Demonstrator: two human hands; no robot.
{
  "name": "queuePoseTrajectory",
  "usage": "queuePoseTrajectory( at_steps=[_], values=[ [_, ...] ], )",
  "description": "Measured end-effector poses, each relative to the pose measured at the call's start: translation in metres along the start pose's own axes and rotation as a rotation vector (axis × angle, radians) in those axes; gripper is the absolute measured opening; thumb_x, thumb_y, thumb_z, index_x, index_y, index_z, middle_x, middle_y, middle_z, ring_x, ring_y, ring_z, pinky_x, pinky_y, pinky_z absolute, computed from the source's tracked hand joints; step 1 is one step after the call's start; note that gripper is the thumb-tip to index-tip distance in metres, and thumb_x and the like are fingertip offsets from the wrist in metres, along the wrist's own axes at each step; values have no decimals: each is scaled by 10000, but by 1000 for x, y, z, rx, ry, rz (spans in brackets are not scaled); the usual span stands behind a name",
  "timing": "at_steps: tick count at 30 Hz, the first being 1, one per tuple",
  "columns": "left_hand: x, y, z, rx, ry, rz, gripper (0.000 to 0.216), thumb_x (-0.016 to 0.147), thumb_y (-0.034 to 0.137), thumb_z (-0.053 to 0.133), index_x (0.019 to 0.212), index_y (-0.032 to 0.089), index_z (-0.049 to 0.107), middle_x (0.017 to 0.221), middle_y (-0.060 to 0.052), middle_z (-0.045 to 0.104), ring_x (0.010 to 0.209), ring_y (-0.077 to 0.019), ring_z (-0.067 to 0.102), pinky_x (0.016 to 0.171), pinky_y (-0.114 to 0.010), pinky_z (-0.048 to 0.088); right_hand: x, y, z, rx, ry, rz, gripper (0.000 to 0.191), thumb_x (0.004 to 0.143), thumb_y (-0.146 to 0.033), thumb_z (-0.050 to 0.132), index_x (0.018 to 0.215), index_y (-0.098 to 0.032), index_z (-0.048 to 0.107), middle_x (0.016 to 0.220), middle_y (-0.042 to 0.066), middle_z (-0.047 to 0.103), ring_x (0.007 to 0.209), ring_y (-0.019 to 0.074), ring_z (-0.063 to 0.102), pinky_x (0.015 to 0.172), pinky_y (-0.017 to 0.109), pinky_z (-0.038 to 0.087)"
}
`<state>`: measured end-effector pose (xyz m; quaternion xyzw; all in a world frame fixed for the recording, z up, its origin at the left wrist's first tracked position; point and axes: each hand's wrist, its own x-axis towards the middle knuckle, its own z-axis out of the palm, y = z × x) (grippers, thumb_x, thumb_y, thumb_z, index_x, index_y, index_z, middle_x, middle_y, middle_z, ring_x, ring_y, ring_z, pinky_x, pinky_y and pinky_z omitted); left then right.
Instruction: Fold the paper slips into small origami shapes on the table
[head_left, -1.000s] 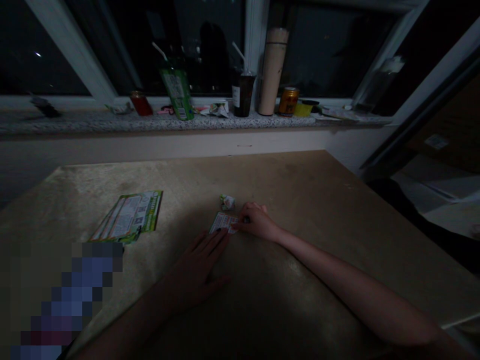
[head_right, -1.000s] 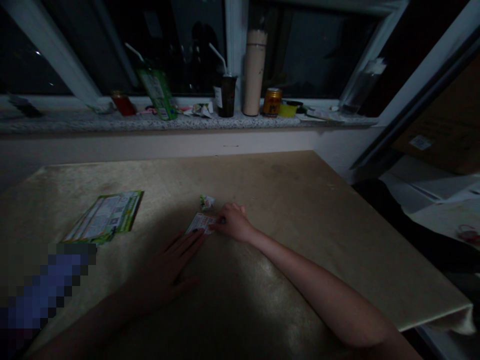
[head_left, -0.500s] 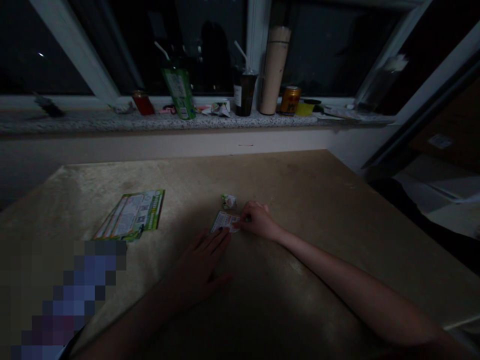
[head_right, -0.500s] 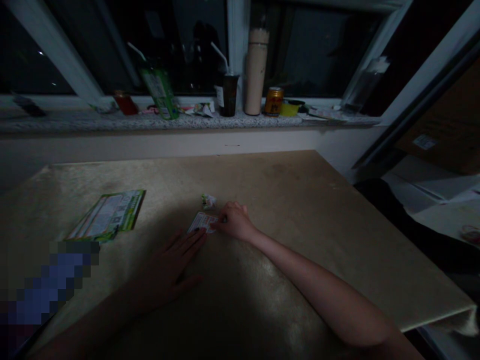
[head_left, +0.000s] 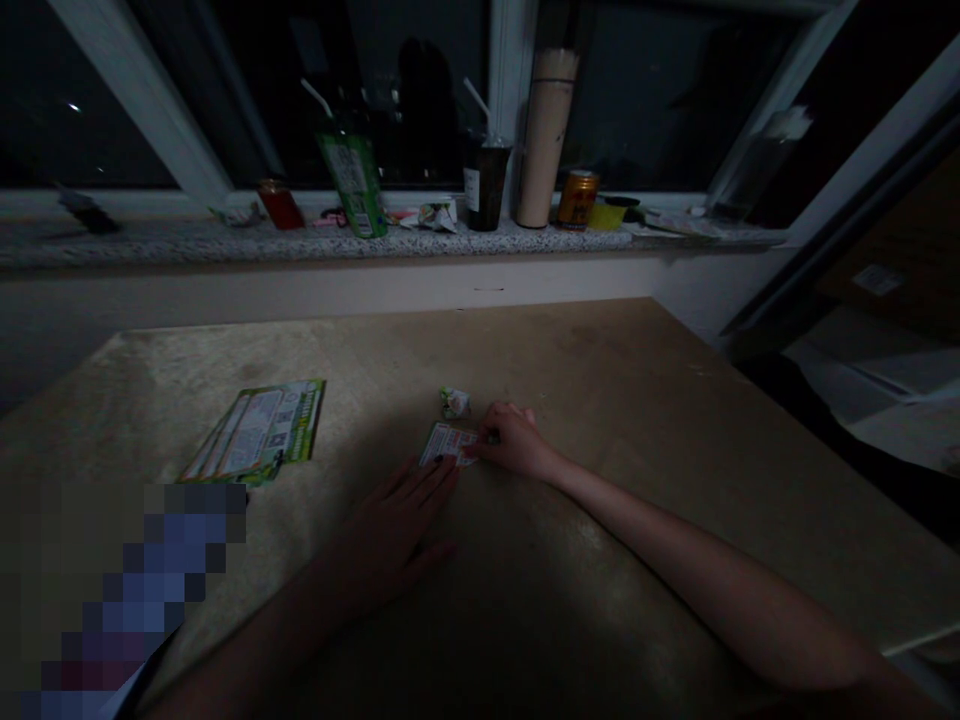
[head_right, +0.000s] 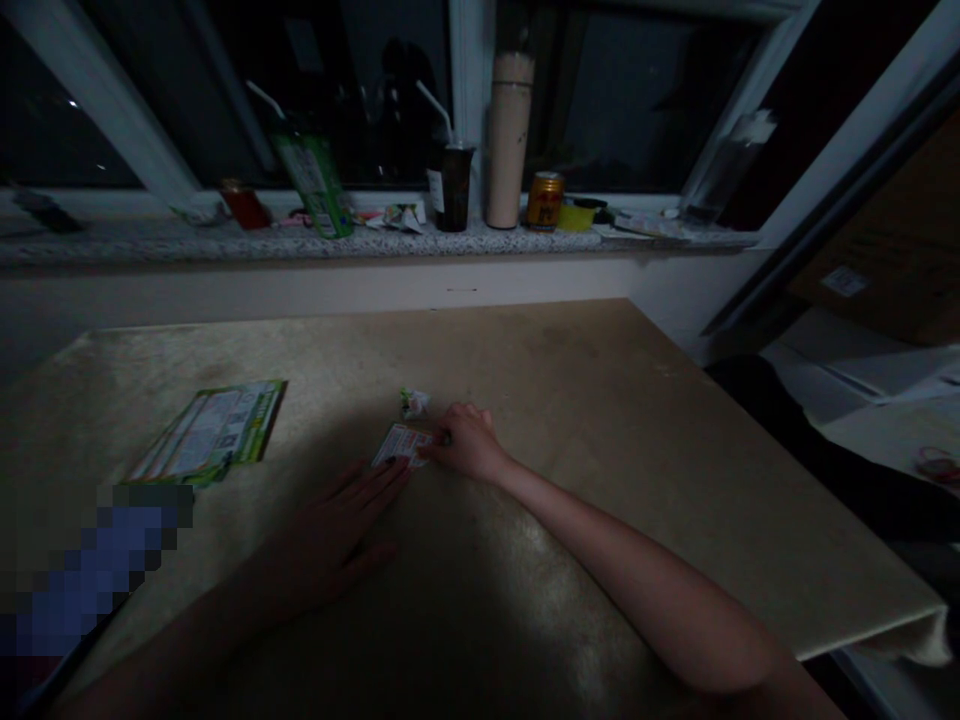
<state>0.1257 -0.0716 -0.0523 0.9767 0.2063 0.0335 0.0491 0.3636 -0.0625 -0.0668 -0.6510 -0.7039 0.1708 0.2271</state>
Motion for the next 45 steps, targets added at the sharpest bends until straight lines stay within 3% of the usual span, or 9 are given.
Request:
queuePoseTrajectory(
  at_steps=[5,14,22,26,28,31,33,39,45],
  values=[
    [-1,-2,-1,-10,-11,11,689,956,504,379,1502,187,105,1528,-86,245,1368,-236,303,1125,-420,226,1,-3,-2,-13,-15,8,213,741,-377,739,722,-175,673,869,42,600,903,203,507,747,323,279],
    [5,2,-1,31,-8,11,627,962,514,347,1481,189,211,1509,-85,301,1366,-259,294,1142,-484,99,1,-1,0,10,-8,16,211,732,-368,746,729,-169,677,868,33,604,913,198,506,751,309,272],
    [7,5,-3,27,-25,4,654,963,535,317,1495,195,147,1520,-62,278,1367,-253,284,1139,-475,0,-1,-4,0,10,40,13,231,726,-384,749,702,-172,661,827,29,611,876,197,531,763,319,312],
    [6,4,-1,7,-24,-5,652,965,534,311,1500,224,107,1528,-52,254,1371,-260,274,1129,-497,-12,-9,0,-5,60,117,-68,252,770,-383,713,894,-172,652,901,45,637,899,199,561,791,330,368],
    [5,3,0,-1,-31,-16,654,965,535,309,1501,229,95,1529,-51,251,1371,-265,274,1126,-506,-4,-20,2,-12,34,132,-227,238,858,-355,620,1035,-197,644,1081,75,630,1038,209,542,874,355,373],
    [5,4,1,-2,-23,-21,678,958,551,315,1502,221,80,1528,-57,251,1369,-267,278,1127,-503,-2,-41,2,-21,-128,14,-506,359,935,-361,489,1271,-244,537,1337,70,531,1302,242,378,1078,458,216],
    [6,4,0,7,-11,-11,685,956,556,314,1503,210,86,1526,-65,257,1366,-268,286,1128,-500,-18,-53,2,-24,-199,-73,-598,461,947,-385,446,1378,-222,420,1400,59,480,1377,234,279,1140,495,79],
    [7,8,-1,46,13,-5,686,949,572,302,1494,178,164,1504,-91,307,1352,-280,314,1122,-513,-67,-62,0,-19,-246,-123,-588,607,931,-492,419,1439,-177,316,1449,78,409,1402,238,237,1162,517,-21],
    [7,9,2,63,-3,-10,673,960,551,280,1497,170,142,1506,-98,303,1356,-285,305,1120,-535,-35,-64,-7,-10,-257,-124,-538,623,937,-490,399,1416,-94,350,1448,140,395,1377,220,303,1187,432,21]
  ],
)
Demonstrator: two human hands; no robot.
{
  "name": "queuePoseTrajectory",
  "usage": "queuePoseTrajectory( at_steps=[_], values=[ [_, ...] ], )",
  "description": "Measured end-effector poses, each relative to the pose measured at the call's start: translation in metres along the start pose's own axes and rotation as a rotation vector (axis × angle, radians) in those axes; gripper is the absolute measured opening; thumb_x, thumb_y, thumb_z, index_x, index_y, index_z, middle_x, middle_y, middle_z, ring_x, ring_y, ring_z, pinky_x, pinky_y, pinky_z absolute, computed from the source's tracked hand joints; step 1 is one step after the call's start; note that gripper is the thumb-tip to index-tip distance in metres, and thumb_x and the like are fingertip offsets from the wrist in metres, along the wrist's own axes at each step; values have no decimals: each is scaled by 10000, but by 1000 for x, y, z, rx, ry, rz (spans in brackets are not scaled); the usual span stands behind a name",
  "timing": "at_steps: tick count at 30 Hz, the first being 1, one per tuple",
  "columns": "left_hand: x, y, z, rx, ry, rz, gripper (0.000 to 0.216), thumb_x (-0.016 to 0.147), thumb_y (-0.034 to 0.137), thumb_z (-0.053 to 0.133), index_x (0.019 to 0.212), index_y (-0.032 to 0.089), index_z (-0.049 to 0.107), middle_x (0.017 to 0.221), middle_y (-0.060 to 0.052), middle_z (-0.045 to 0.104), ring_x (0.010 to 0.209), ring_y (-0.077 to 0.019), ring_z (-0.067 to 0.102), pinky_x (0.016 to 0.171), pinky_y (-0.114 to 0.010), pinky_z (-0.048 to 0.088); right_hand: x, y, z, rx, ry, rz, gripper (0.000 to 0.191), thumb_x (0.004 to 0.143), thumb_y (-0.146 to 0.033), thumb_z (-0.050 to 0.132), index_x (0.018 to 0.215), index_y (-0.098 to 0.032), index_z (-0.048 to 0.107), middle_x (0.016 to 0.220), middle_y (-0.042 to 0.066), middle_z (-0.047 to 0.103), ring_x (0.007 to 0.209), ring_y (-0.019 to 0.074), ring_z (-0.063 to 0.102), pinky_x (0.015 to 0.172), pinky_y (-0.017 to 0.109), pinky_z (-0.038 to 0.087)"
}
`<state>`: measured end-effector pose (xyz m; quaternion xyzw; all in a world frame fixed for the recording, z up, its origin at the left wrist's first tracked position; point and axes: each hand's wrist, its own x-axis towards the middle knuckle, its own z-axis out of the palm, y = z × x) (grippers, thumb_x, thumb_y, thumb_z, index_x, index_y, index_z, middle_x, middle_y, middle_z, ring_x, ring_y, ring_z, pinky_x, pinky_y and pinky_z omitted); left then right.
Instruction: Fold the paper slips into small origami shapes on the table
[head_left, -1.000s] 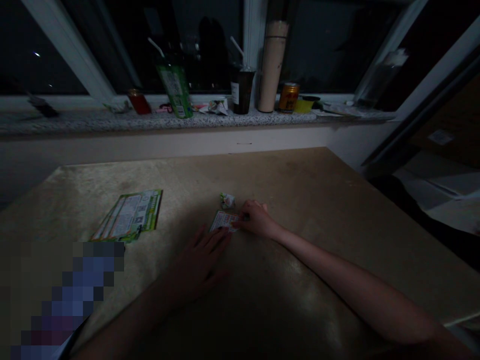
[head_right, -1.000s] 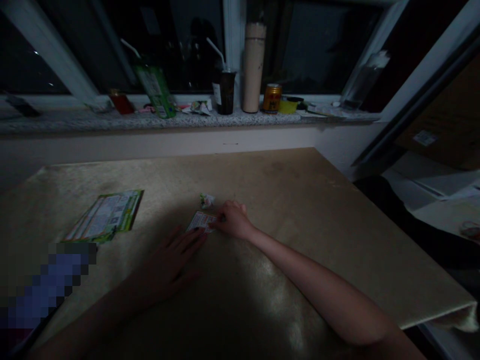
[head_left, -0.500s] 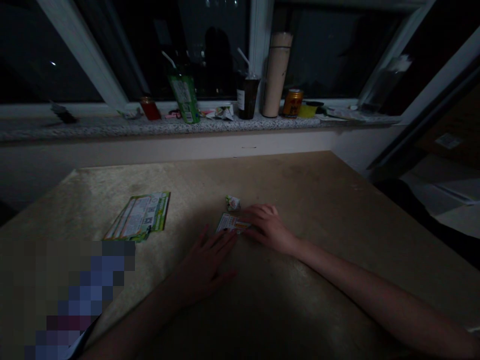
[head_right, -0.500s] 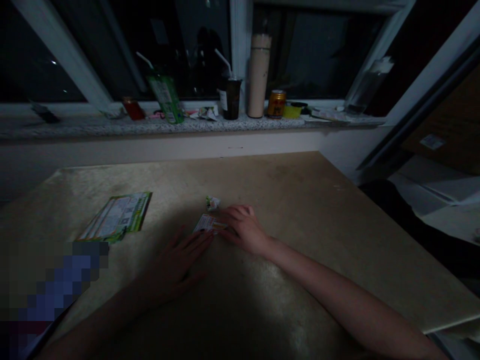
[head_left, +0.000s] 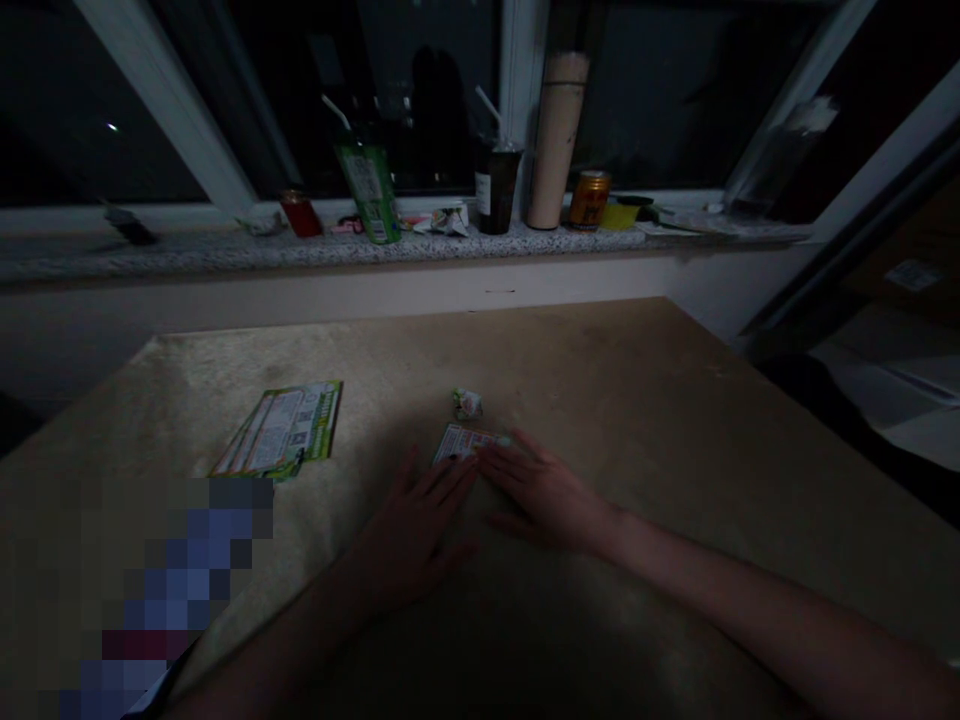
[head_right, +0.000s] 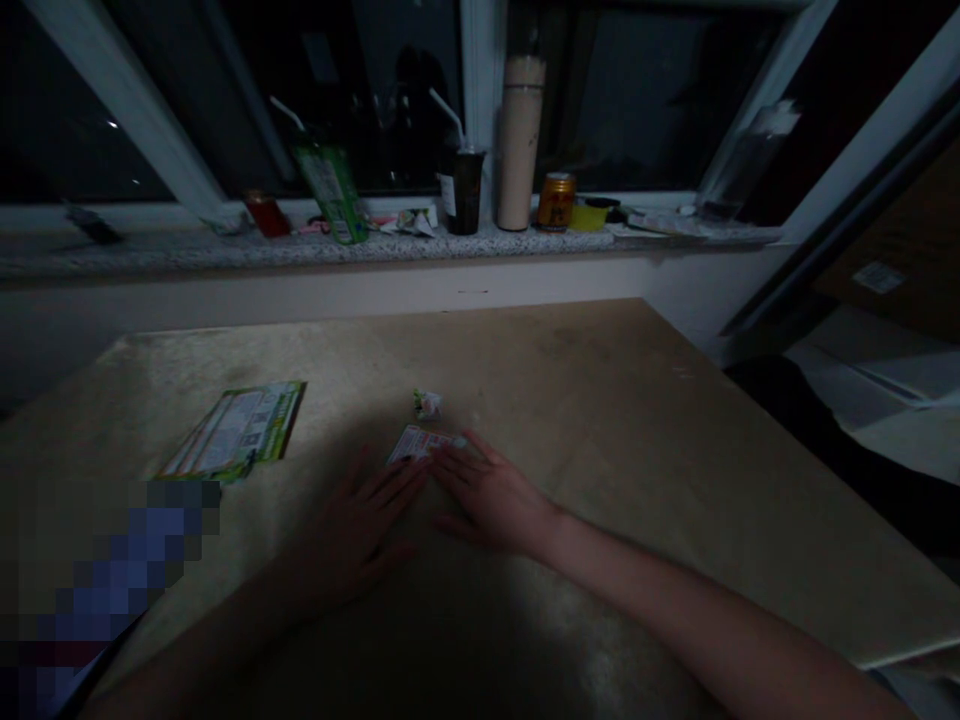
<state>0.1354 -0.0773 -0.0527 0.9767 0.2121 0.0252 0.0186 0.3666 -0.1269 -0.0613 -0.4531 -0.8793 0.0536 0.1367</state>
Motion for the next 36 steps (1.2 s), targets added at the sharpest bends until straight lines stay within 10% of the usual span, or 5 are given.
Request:
queuePoseTrajectory(
  at_steps=[36],
  values=[
    [1,0,-4,-73,-26,-53,613,959,536,328,1477,229,214,1506,-62,309,1362,-291,294,1108,-563,-101,-9,23,-14,-56,167,85,343,962,-251,434,1283,-312,537,1250,-16,617,1355,249,345,1139,618,46]
  ],
)
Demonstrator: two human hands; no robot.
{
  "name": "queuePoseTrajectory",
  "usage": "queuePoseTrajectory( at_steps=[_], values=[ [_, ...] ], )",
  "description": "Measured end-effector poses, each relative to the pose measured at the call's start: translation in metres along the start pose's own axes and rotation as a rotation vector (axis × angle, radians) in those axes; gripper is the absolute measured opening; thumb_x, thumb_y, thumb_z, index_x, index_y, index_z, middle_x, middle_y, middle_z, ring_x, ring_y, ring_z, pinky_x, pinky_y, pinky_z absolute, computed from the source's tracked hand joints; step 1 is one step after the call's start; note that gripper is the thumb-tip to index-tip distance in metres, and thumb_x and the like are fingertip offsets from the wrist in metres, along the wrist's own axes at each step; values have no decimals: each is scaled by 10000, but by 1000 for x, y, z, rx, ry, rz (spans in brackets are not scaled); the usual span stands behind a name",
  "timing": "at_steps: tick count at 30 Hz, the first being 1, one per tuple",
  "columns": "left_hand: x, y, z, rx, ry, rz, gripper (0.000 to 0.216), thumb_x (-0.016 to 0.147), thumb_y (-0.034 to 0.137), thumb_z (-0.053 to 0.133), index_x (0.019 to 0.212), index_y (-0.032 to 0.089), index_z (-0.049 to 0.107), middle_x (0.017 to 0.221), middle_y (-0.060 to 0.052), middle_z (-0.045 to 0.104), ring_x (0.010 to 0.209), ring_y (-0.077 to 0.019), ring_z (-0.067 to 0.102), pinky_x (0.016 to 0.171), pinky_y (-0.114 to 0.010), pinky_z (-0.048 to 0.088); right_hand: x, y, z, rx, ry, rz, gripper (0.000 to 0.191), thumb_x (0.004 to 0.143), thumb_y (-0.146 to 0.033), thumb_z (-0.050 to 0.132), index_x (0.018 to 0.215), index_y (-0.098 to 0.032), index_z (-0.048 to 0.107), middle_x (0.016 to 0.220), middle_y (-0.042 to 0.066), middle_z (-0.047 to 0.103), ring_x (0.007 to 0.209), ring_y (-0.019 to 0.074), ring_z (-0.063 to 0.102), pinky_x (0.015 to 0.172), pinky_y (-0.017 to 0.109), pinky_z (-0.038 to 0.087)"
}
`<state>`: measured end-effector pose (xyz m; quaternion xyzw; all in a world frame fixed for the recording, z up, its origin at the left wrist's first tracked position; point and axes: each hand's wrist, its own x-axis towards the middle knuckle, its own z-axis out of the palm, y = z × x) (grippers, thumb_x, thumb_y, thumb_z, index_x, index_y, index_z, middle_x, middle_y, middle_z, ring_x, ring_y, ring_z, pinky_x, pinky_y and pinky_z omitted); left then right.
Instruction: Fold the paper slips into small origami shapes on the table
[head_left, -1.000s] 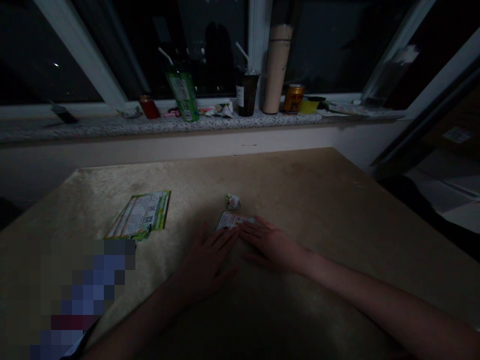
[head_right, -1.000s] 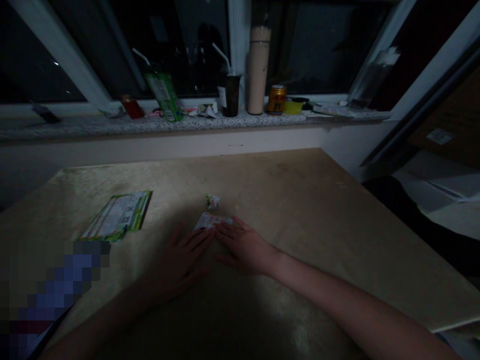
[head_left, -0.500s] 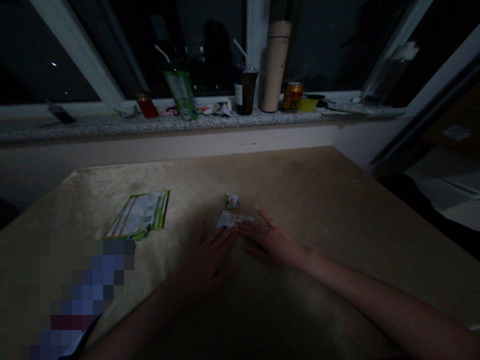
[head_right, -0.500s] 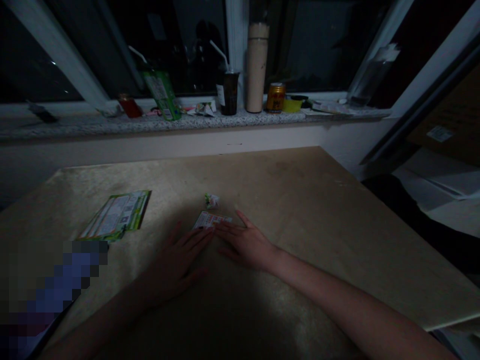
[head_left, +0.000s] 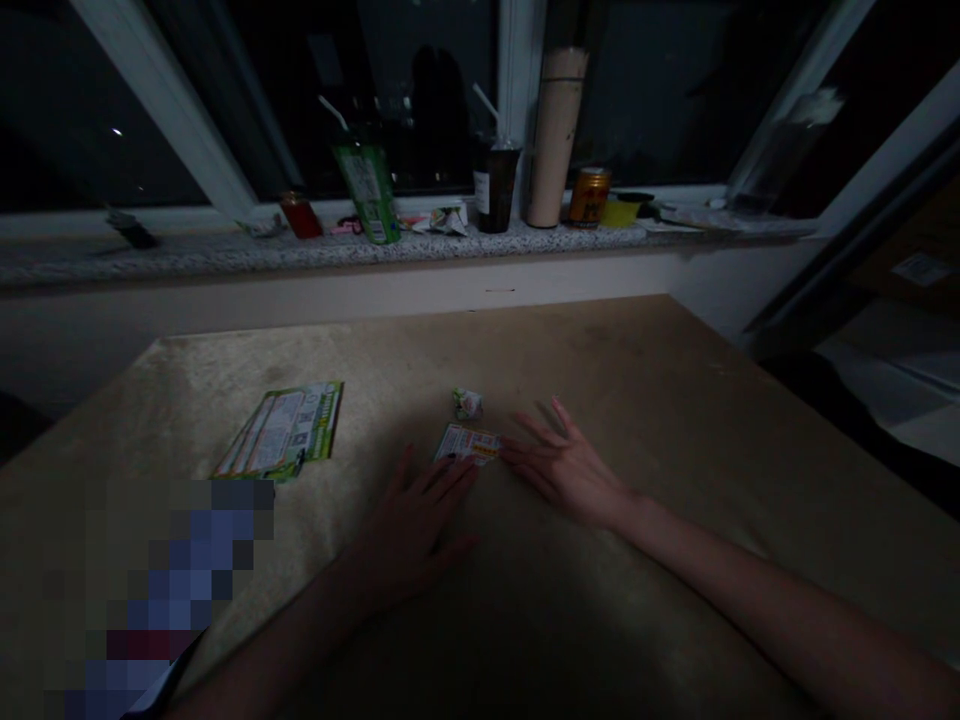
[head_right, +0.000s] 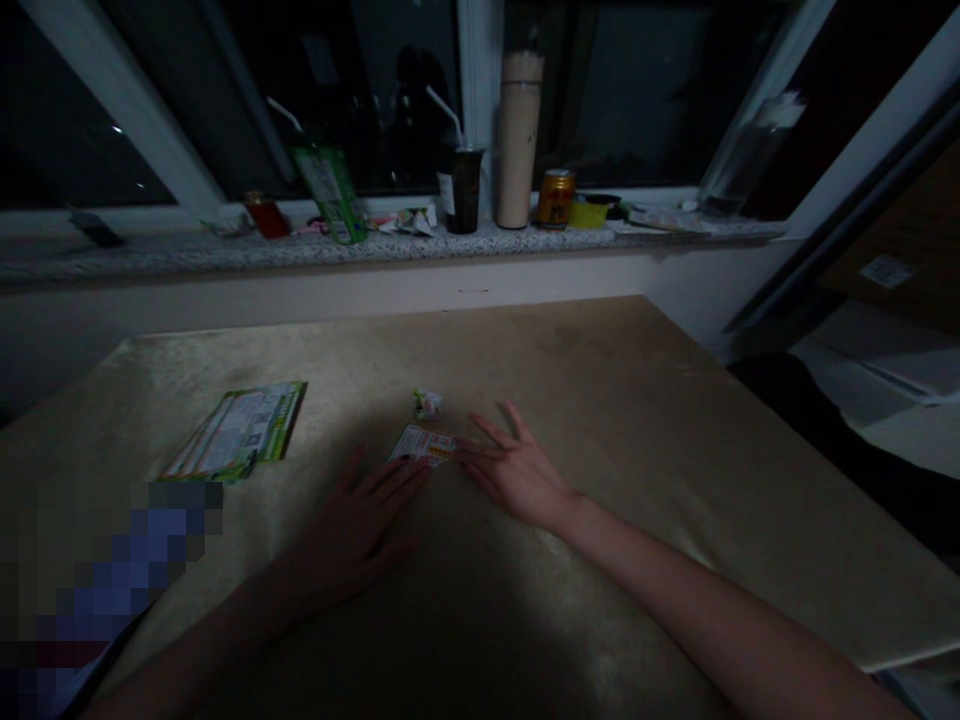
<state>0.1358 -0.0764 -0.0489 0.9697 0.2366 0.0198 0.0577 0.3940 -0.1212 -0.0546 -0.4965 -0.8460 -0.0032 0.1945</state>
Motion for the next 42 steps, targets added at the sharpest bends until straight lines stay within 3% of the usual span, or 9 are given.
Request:
queuePoseTrajectory(
  at_steps=[11,16,21,32,36,39,42],
  values=[
    [-7,-8,-6,-11,-10,40,581,976,435,346,1490,224,173,1514,-68,284,1366,-225,309,1142,-438,146,1,12,9,192,-39,51,317,975,-237,402,1228,-272,589,1249,9,619,1299,215,435,1151,556,126],
    [-7,-10,-11,-16,-33,69,658,932,495,424,1485,227,189,1522,-79,256,1375,-241,287,1140,-453,144,1,15,7,257,-76,73,322,981,-233,377,1214,-255,597,1268,14,605,1301,205,433,1147,532,181],
    [-8,-13,-10,-48,-22,89,722,905,525,460,1492,222,167,1519,-92,261,1368,-260,299,1140,-476,134,0,11,11,134,-30,52,301,976,-244,396,1178,-240,619,1214,23,644,1262,205,483,1153,530,166],
    [-5,-21,-1,-20,27,94,625,945,444,429,1488,248,188,1504,-92,311,1363,-259,308,1134,-475,165,0,-12,5,-7,-2,-181,291,947,-245,421,1166,-214,611,1057,48,689,1103,190,576,1147,446,253],
    [-6,-23,3,-6,37,102,623,949,459,415,1490,261,176,1512,-87,293,1372,-270,283,1130,-497,147,-2,-11,11,-14,4,-183,278,936,-258,446,1140,-206,627,1211,62,624,1217,206,492,1141,439,262],
    [-6,-23,2,-5,26,98,614,952,471,406,1486,256,194,1521,-82,273,1379,-267,268,1132,-484,154,-1,-10,12,25,-22,-155,341,934,-275,454,1250,-200,556,1374,68,506,1324,213,381,1149,451,238],
    [-5,-21,1,6,2,94,610,955,468,401,1483,234,207,1520,-84,276,1384,-258,259,1139,-471,142,-1,-9,11,62,-51,-93,426,926,-306,476,1329,-166,477,1404,104,469,1342,218,359,1154,460,212]
  ],
)
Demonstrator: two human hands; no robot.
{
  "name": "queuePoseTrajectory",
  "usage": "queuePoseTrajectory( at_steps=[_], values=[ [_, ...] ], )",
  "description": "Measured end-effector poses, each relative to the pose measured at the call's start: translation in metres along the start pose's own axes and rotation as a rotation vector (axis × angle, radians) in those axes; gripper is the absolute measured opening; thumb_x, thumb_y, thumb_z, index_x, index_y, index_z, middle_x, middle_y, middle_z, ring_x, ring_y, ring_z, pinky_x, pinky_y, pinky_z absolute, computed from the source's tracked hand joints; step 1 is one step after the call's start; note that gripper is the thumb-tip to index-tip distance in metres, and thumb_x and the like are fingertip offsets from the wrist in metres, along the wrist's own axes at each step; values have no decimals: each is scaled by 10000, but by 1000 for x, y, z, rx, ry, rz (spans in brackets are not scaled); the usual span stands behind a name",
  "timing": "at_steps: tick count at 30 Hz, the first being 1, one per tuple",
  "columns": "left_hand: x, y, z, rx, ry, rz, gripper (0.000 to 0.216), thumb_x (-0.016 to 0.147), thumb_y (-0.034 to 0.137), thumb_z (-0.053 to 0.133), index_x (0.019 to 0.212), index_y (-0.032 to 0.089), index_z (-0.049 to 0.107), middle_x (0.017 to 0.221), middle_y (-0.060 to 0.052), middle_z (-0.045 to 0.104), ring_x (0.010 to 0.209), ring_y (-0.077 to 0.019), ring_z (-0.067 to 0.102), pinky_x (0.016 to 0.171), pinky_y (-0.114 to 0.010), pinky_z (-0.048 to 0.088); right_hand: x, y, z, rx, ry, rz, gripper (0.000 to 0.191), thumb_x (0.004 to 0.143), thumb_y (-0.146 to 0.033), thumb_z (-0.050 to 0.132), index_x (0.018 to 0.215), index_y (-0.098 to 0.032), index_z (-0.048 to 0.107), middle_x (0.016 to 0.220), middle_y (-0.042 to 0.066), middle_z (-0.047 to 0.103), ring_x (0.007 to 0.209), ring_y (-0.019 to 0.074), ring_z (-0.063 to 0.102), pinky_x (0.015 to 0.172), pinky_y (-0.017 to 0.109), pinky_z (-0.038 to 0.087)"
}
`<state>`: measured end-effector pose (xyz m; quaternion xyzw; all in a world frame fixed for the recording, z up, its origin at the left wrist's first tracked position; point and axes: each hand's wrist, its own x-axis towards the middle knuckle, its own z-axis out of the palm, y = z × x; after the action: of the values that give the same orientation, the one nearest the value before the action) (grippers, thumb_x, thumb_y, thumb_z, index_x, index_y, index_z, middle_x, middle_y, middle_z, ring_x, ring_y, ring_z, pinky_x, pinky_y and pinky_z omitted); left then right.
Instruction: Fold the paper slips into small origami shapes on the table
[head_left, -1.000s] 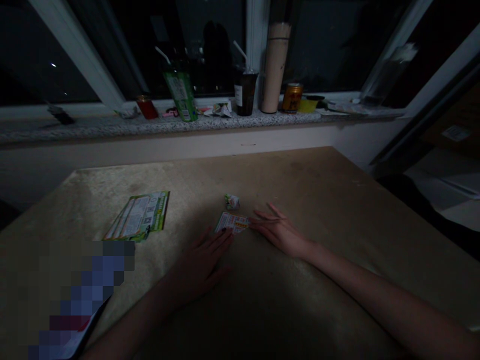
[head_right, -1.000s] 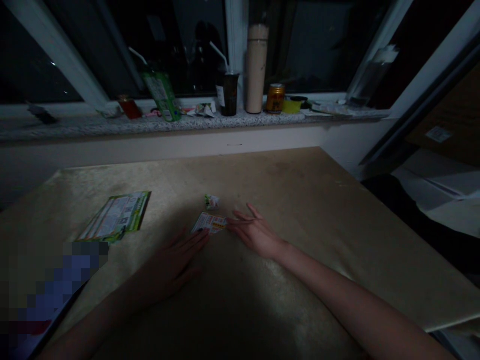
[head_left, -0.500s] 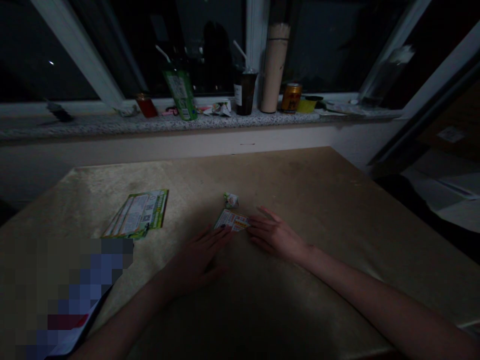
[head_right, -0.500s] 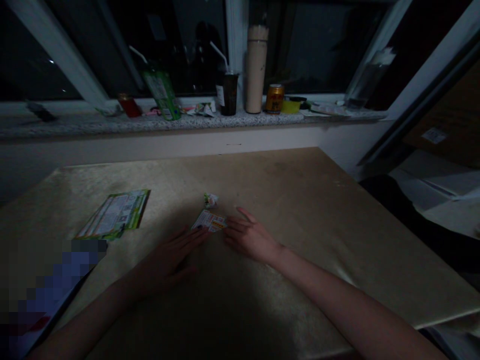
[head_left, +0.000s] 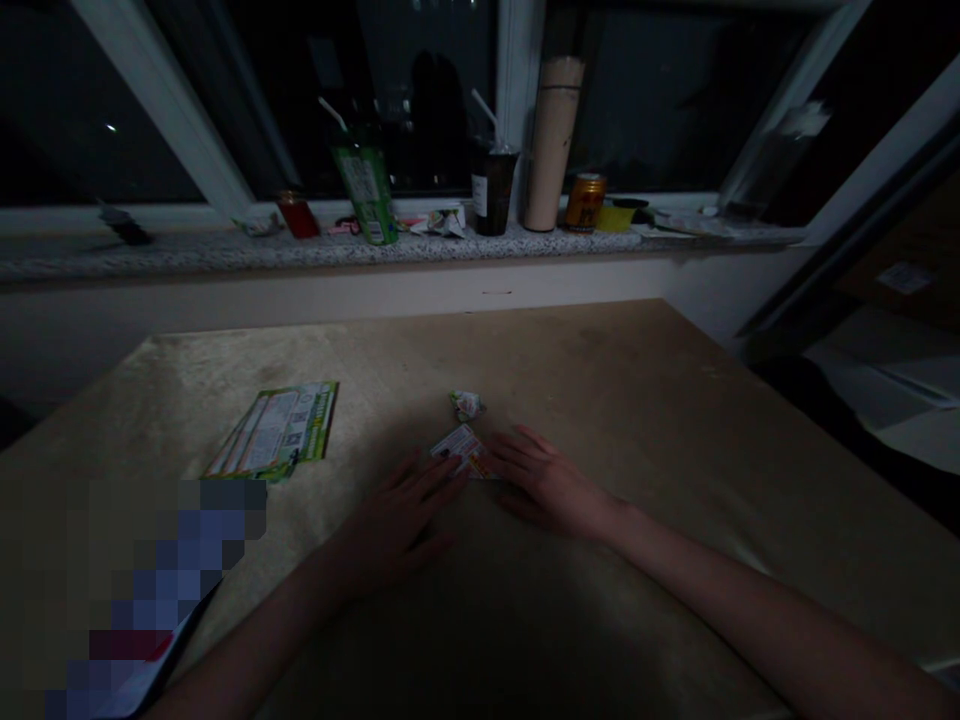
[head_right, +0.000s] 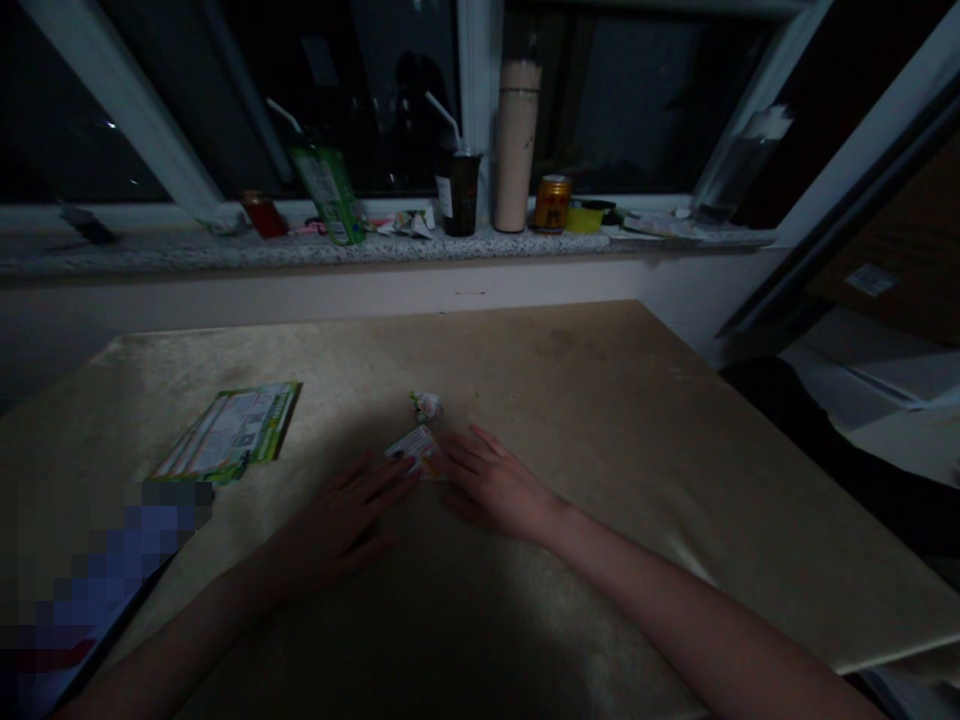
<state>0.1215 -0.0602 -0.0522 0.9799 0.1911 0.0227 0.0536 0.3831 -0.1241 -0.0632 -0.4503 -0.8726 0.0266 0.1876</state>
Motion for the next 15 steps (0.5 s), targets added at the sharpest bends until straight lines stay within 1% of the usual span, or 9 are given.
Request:
queuePoseTrajectory(
  at_steps=[2,5,7,12,15],
  values=[
    [0,0,0,13,-3,4,605,956,467,399,1480,222,221,1513,-85,294,1383,-257,260,1143,-473,121,0,0,-1,19,-14,14,420,929,-314,476,1319,-160,484,1387,112,486,1334,219,373,1158,469,190],
    [0,-1,2,41,14,5,594,957,469,393,1472,210,250,1516,-85,287,1389,-275,236,1141,-500,77,0,-1,-2,27,-18,-3,363,938,-312,464,1273,-186,526,1342,90,535,1306,213,410,1163,479,155],
    [0,-2,3,56,29,-1,585,959,470,387,1469,213,260,1523,-81,268,1393,-286,219,1136,-520,65,0,-1,-3,23,-4,-15,336,935,-315,473,1240,-195,550,1308,83,562,1280,212,439,1158,481,164],
    [-1,-2,4,38,31,5,587,962,448,396,1476,216,233,1524,-78,267,1383,-268,249,1135,-499,107,-1,0,0,27,26,-26,297,923,-294,497,1193,-205,581,1241,71,608,1209,205,498,1132,473,227],
    [1,-1,4,13,41,14,591,962,434,408,1480,222,217,1520,-76,279,1375,-260,268,1131,-478,148,0,-1,1,24,50,-24,346,905,-318,528,1228,-198,562,1235,79,610,1202,211,500,1122,467,247]
  ],
)
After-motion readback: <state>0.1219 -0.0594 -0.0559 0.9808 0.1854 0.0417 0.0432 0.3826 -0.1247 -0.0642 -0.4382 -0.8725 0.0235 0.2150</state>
